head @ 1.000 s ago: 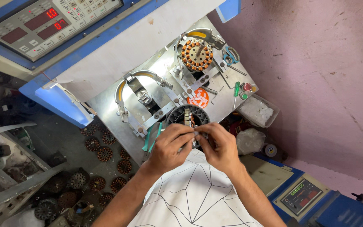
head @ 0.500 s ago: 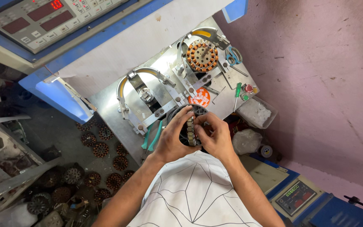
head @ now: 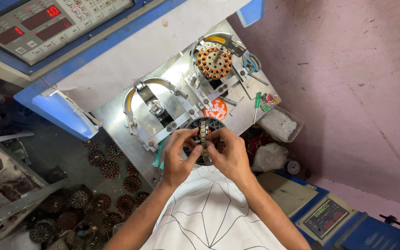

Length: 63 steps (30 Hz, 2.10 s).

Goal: The person inserts white insulation strips into the slots of a circular metal fan stator by hand while working at a workbench and on the floor.

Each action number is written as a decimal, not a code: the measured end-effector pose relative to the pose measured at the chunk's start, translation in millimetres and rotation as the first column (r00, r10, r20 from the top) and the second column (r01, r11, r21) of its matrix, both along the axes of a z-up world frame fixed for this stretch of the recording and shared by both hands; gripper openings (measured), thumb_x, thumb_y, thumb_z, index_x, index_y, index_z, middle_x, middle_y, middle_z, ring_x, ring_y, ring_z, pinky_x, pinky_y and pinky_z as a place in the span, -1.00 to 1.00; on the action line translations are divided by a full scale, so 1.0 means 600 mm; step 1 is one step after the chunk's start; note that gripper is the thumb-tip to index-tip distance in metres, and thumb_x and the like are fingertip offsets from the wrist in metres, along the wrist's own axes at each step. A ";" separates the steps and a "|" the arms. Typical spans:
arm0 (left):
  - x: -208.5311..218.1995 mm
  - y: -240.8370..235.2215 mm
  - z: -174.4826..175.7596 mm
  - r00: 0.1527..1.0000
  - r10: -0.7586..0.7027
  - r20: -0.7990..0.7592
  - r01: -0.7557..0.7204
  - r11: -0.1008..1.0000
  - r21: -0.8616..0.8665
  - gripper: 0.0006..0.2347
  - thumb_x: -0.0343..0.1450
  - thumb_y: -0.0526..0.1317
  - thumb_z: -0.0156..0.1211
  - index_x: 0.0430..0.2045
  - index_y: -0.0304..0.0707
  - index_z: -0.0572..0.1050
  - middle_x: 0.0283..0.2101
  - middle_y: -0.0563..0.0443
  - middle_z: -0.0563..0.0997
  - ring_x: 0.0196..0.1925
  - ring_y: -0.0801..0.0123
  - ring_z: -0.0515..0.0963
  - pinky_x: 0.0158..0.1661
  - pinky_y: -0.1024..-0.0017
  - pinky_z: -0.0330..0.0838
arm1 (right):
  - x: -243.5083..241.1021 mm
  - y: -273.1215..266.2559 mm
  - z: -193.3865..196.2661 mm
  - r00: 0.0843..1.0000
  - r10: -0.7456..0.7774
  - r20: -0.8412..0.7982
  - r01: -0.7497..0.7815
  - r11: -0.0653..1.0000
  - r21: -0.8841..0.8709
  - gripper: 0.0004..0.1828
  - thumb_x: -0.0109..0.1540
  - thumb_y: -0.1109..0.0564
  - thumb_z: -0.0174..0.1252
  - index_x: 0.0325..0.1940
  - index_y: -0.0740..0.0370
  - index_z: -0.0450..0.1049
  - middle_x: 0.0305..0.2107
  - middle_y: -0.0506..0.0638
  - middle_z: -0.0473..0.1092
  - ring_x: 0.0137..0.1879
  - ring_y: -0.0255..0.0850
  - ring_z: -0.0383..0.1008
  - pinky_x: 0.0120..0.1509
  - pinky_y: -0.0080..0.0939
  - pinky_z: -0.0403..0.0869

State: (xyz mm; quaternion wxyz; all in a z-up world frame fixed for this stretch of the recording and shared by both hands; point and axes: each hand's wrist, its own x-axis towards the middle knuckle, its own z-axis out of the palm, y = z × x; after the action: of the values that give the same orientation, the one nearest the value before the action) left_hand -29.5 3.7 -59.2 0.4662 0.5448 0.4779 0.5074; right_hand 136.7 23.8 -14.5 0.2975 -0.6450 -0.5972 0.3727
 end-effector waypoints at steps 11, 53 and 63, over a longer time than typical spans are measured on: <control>0.015 -0.007 -0.026 0.933 0.076 0.351 0.048 0.942 -0.331 -0.85 0.43 -0.34 0.26 -0.23 -0.53 0.61 -0.40 -0.07 0.68 -0.42 0.48 0.67 -0.35 0.52 0.63 | 0.037 -0.006 -0.052 0.911 -0.140 -0.387 0.044 0.968 -0.246 -0.87 0.15 0.30 0.36 -0.22 0.37 0.64 -0.42 -0.03 0.59 -0.33 -0.41 0.52 -0.24 -0.39 0.50; 0.056 -0.009 0.112 0.799 -0.325 -0.505 0.485 0.846 0.223 -0.90 0.39 -0.31 0.21 -0.30 -0.33 0.51 -0.14 -0.08 0.56 0.02 0.09 0.46 0.07 0.15 0.29 | 0.062 -0.071 -0.030 0.469 -0.372 -0.801 -0.235 0.822 -0.519 -0.26 0.39 -0.43 -0.30 0.23 0.21 0.36 -0.33 -0.15 0.35 -0.48 -0.50 0.14 -0.55 -0.48 0.01; 0.038 -0.001 0.125 0.702 -0.454 -0.549 0.619 0.770 0.154 -0.92 0.32 -0.27 0.26 -0.44 -0.27 0.53 -0.20 -0.03 0.55 0.02 0.09 0.45 0.05 0.14 0.26 | 0.052 -0.076 -0.011 0.561 -0.354 -0.749 -0.216 0.810 -0.545 -0.26 0.34 -0.46 -0.33 0.20 0.13 0.38 -0.44 -0.14 0.34 -0.54 -0.46 0.16 -0.60 -0.44 0.04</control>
State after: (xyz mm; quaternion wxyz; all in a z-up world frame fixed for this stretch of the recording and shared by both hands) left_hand -6.4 3.2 16.0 0.3639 0.8389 0.3044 0.2667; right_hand 167.9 -21.7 -21.1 0.3440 -0.4764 -0.2157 0.7798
